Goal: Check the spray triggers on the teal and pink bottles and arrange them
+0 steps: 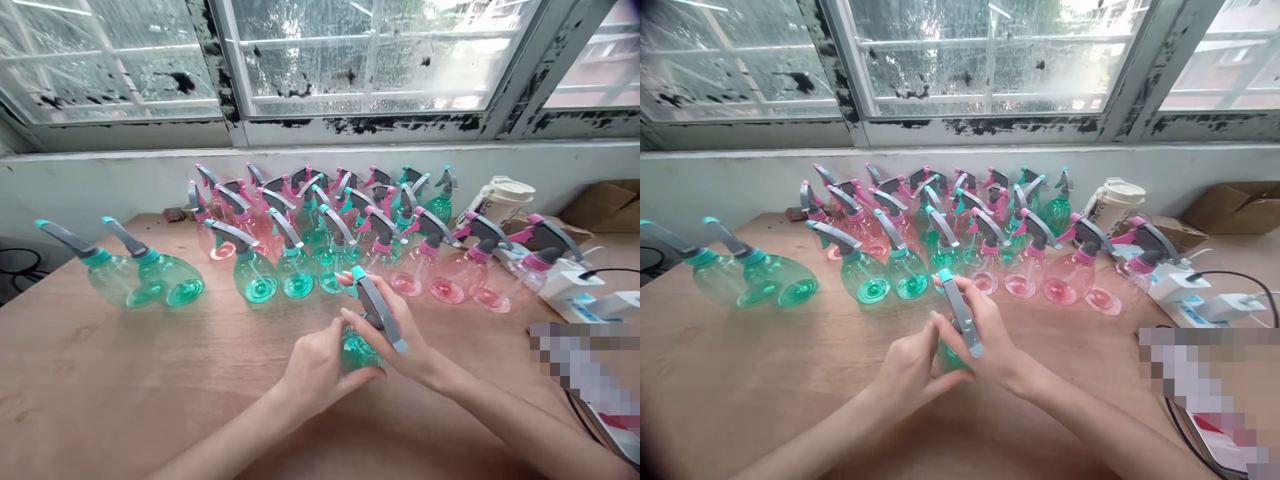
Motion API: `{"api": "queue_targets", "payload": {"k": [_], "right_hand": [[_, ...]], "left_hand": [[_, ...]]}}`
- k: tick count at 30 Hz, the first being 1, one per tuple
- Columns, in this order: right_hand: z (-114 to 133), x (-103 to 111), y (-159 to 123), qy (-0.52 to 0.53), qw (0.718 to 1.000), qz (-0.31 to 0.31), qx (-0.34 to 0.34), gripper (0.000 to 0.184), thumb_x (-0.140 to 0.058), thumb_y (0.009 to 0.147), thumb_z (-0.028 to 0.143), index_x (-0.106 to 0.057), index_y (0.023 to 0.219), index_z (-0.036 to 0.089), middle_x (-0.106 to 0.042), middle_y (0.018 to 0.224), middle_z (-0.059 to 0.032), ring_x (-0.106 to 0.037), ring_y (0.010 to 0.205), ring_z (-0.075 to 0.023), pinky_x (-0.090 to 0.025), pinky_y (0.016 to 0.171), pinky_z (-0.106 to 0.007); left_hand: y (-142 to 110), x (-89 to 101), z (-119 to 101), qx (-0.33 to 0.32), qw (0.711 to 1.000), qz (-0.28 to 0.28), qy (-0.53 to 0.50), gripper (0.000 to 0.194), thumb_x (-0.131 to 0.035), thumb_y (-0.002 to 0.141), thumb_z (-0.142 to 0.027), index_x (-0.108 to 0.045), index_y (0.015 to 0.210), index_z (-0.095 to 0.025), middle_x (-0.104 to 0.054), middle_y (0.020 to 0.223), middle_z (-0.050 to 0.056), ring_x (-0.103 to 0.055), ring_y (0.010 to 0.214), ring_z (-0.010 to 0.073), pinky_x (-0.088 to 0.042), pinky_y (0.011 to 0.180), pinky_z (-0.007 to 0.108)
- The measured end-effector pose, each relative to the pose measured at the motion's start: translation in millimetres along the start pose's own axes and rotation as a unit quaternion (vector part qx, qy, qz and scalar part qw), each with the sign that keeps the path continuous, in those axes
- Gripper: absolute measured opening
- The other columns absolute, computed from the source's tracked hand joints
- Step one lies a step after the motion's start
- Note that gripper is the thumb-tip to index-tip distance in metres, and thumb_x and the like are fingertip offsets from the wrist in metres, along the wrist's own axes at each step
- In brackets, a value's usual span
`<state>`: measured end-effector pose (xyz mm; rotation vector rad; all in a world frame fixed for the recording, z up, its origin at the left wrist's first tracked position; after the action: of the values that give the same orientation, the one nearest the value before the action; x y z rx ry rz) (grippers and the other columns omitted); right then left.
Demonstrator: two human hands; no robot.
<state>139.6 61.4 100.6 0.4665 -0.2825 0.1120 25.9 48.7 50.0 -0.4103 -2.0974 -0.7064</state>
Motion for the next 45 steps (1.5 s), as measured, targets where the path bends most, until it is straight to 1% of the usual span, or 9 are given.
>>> {"api": "queue_targets", "payload": {"k": [2,4,7,10,16,25,34,38,45], "right_hand": [[-1,-1,6,0.001,1.000,0.005,0.016,0.035,-0.055,0.085,0.016,-0.053,0.119,0.022,-0.061,0.088,-0.0008,-0.045,0.053,-0.0096,-0.046,0.057,-0.027],[-4,-3,11,0.009,0.999,0.014,0.028,0.037,-0.053,0.082,0.012,-0.054,0.117,0.023,-0.058,0.084,0.0009,-0.042,0.050,-0.0086,-0.043,0.053,-0.025],[-7,-4,16,0.025,0.998,0.041,0.038,0.041,-0.051,0.079,0.009,-0.055,0.118,0.024,-0.057,0.082,0.0017,-0.041,0.049,-0.0088,-0.042,0.052,-0.025],[-8,-3,19,0.018,0.997,0.066,0.047,0.040,-0.050,0.078,0.010,-0.058,0.115,0.024,-0.056,0.077,0.0020,-0.044,0.050,-0.0104,-0.045,0.055,-0.027],[-14,-2,18,0.010,0.995,0.084,0.051,0.037,-0.054,0.081,0.019,-0.060,0.117,0.025,-0.064,0.083,-0.0019,-0.057,0.061,-0.0158,-0.051,0.064,-0.031],[-20,2,10,0.019,0.991,0.129,-0.025,0.038,-0.057,0.087,0.025,-0.057,0.125,0.029,-0.067,0.087,-0.0035,-0.064,0.071,-0.0198,-0.057,0.064,-0.033],[-21,5,12,-0.019,0.998,0.067,0.000,0.029,-0.054,0.091,0.036,-0.060,0.118,0.026,-0.066,0.078,-0.0034,-0.063,0.066,-0.0192,-0.056,0.065,-0.034],[-15,7,13,-0.032,0.997,0.066,0.032,0.026,-0.055,0.091,0.042,-0.062,0.111,0.025,-0.064,0.071,-0.0014,-0.059,0.058,-0.0169,-0.053,0.063,-0.032],[-14,12,12,-0.059,0.996,0.048,0.040,0.016,-0.051,0.094,0.034,-0.061,0.087,0.023,-0.059,0.070,-0.0011,-0.058,0.062,-0.0164,-0.048,0.060,-0.030]], "left_hand": [[-3,0.7,10,-0.078,0.997,0.009,-0.025,0.066,-0.053,0.086,-0.067,-0.041,0.128,-0.017,-0.066,0.079,0.003,-0.068,0.065,0.0207,-0.053,0.061,0.029],[-6,5.0,27,-0.112,0.994,0.005,-0.003,0.060,-0.048,0.091,-0.062,-0.043,0.129,-0.017,-0.065,0.083,0.005,-0.066,0.070,0.0212,-0.054,0.064,0.032],[-8,12.4,56,-0.069,0.995,-0.021,0.068,0.042,-0.053,0.093,-0.045,-0.050,0.123,-0.016,-0.063,0.100,0.011,-0.064,0.090,0.0258,-0.055,0.077,0.039],[-9,11.8,69,-0.026,0.993,-0.034,0.109,0.036,-0.058,0.091,-0.033,-0.054,0.121,-0.015,-0.061,0.114,0.014,-0.060,0.105,0.0285,-0.053,0.088,0.044],[-15,-9.1,61,-0.017,0.988,0.023,0.151,0.040,-0.055,0.093,-0.034,-0.054,0.129,-0.016,-0.053,0.138,0.018,-0.051,0.127,0.0332,-0.045,0.103,0.053],[-17,-12.2,62,0.006,0.986,0.074,0.149,0.048,-0.052,0.095,-0.035,-0.049,0.138,-0.014,-0.041,0.149,0.020,-0.038,0.139,0.0331,-0.037,0.110,0.054],[-17,-12.2,63,-0.003,0.986,0.078,0.148,0.047,-0.050,0.096,-0.035,-0.049,0.138,-0.014,-0.041,0.149,0.020,-0.039,0.138,0.0331,-0.036,0.111,0.054],[-17,-11.2,63,-0.004,0.987,0.079,0.143,0.047,-0.049,0.097,-0.036,-0.049,0.138,-0.015,-0.040,0.150,0.019,-0.039,0.139,0.0316,-0.036,0.111,0.053],[-17,-10.1,63,0.002,0.986,0.083,0.145,0.048,-0.051,0.096,-0.036,-0.048,0.139,-0.014,-0.041,0.150,0.019,-0.039,0.139,0.0321,-0.036,0.112,0.052]]}}
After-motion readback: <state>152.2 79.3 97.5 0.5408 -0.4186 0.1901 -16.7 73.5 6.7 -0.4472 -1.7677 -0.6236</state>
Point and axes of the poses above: each hand's wrist, its own y-axis towards the middle knuckle, its own x-axis out of the back of the hand, z = x × y, the point moved 7 cm from there along y, towards the middle knuckle
